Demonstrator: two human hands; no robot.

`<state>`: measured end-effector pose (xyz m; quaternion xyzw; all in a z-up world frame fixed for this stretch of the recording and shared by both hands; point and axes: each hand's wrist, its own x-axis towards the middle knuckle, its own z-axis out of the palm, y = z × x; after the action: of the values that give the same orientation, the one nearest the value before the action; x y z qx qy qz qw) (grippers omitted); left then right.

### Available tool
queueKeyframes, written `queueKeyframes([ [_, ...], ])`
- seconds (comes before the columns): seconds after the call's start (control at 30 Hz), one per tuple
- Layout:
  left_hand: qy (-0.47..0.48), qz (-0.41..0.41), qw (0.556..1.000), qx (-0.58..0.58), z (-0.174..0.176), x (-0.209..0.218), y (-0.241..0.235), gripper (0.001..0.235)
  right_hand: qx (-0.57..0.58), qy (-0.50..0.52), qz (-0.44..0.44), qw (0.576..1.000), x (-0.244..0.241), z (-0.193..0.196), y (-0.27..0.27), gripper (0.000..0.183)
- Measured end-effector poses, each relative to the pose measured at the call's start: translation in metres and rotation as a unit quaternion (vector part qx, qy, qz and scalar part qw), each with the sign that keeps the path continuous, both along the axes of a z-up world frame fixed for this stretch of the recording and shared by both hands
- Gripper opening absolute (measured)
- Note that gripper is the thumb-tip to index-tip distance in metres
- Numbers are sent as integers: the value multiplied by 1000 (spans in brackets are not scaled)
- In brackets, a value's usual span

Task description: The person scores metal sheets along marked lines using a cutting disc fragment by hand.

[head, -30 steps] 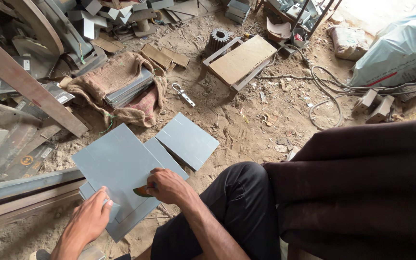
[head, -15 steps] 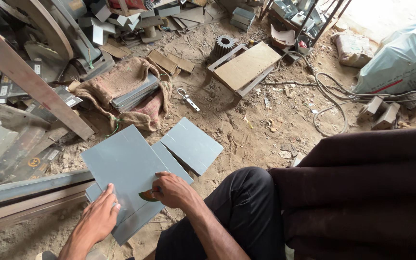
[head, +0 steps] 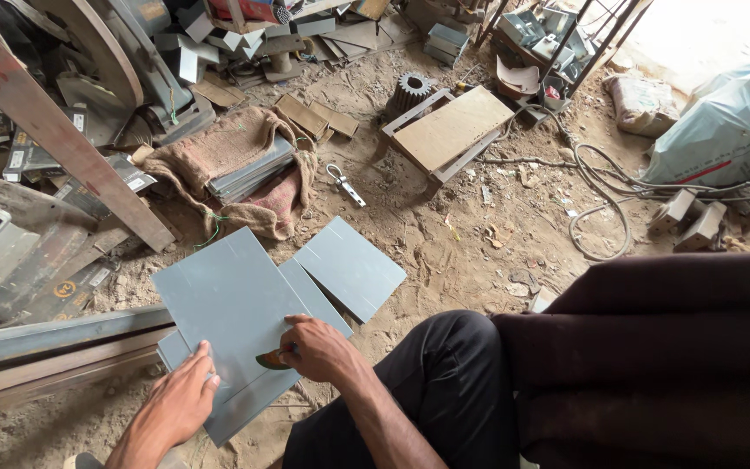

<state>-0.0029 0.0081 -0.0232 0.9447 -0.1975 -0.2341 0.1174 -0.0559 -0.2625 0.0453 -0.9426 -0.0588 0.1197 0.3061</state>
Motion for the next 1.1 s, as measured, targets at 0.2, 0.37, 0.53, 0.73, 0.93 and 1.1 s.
queueKeyframes([
  [0.2,14,11,1000,11,-7,2,2,34,6,6,-10,1000,1,7,1,18],
  [0.37,-3,13,999,-35,-11,3,2,40,12,3,-8,1000,1,8,3,19],
  [0.53,17,21,1000,3,11,-2,-3,31,-2,1,-4,1000,1,-7,2,16],
  [0.73,52,26,998,19,20,-2,-5,27,-3,-20,12,1000,1,-8,2,16],
  [0.93,24,12,1000,-3,22,-3,-6,27,-1,32,-23,999,3,2,4,17],
  [1.1,33,12,999,12,29,-3,-8,25,9,-56,-2,998,4,-7,1,13],
])
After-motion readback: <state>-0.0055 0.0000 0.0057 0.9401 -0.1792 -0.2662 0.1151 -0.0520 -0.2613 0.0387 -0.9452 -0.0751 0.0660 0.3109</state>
